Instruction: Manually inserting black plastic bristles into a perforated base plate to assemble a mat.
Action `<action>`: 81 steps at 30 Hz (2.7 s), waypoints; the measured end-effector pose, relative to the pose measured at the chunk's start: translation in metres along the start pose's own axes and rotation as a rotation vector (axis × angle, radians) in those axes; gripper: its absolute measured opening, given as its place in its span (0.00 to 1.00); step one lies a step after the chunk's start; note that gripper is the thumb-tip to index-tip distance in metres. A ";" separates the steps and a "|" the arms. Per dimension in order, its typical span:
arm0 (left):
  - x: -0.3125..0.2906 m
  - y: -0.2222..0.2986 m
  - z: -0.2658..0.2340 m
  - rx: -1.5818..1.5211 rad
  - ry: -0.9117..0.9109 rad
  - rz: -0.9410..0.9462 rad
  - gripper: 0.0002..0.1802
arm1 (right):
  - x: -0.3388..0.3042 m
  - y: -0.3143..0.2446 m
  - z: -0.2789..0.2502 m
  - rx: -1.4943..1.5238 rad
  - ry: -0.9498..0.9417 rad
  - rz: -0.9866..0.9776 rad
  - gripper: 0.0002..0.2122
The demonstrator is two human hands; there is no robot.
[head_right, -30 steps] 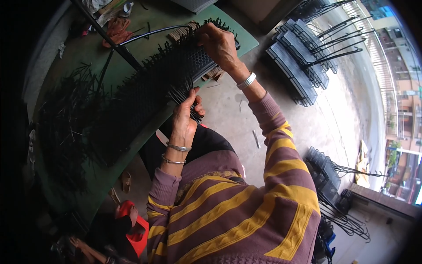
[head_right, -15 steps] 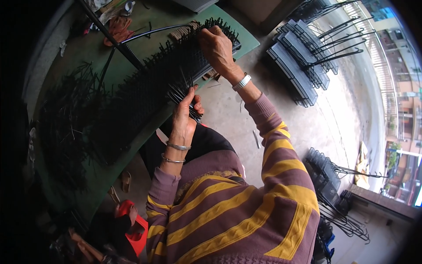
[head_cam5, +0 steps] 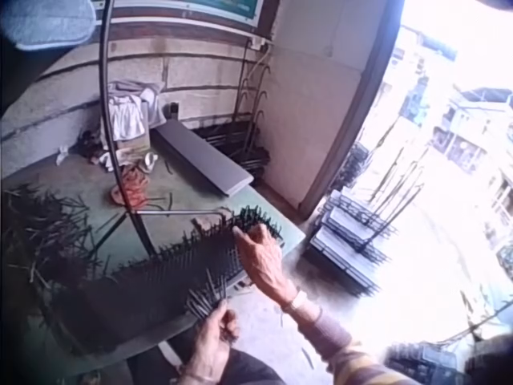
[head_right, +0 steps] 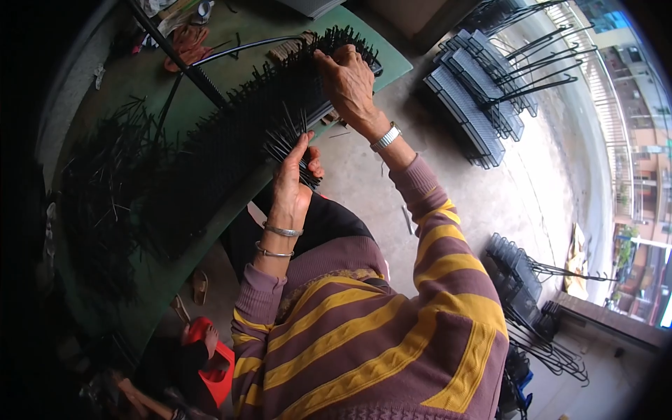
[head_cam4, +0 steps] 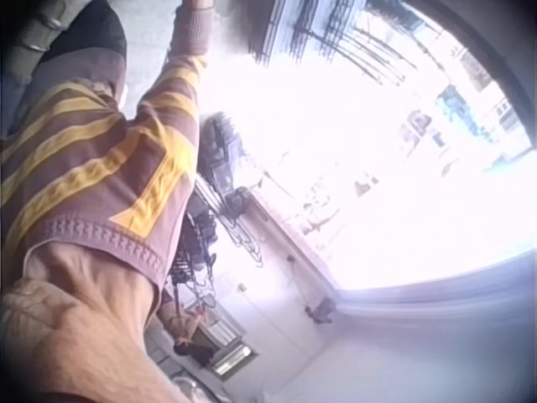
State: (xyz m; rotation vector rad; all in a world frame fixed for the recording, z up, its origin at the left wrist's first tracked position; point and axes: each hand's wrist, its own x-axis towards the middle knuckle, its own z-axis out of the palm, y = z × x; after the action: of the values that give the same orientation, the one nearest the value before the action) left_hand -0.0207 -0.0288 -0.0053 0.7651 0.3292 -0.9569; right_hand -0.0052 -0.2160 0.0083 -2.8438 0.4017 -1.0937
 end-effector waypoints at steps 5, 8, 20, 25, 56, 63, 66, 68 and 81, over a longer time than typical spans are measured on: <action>-0.001 -0.001 0.000 -0.001 -0.010 -0.006 0.13 | -0.012 -0.012 -0.017 0.257 -0.010 0.066 0.10; 0.000 -0.002 0.000 0.007 0.007 -0.004 0.12 | -0.014 -0.023 -0.039 0.623 -0.324 0.307 0.10; 0.001 -0.007 0.004 0.246 0.054 0.068 0.12 | -0.014 -0.005 -0.061 1.182 -0.849 0.505 0.08; 0.008 -0.004 0.000 0.186 0.038 0.057 0.18 | -0.010 -0.001 -0.077 1.273 -0.650 0.490 0.06; 0.010 0.001 -0.004 0.032 -0.015 -0.126 0.11 | 0.033 0.034 -0.027 0.717 -0.132 0.031 0.02; 0.005 0.002 -0.004 0.052 0.002 -0.098 0.11 | 0.032 0.032 -0.029 0.637 -0.114 0.052 0.02; 0.005 0.002 -0.005 0.052 0.024 -0.087 0.11 | 0.033 0.030 -0.032 0.572 -0.133 0.067 0.02; 0.005 0.002 -0.005 0.087 0.001 -0.087 0.11 | 0.034 0.030 -0.030 0.600 -0.150 0.093 0.01; 0.001 0.002 0.000 0.062 -0.051 -0.030 0.11 | 0.028 0.015 -0.009 0.022 -0.107 -0.001 0.02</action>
State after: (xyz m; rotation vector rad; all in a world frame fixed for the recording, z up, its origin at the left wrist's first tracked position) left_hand -0.0186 -0.0288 -0.0051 0.7930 0.2681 -1.0177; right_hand 0.0054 -0.2379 0.0302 -2.8678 0.3778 -0.9352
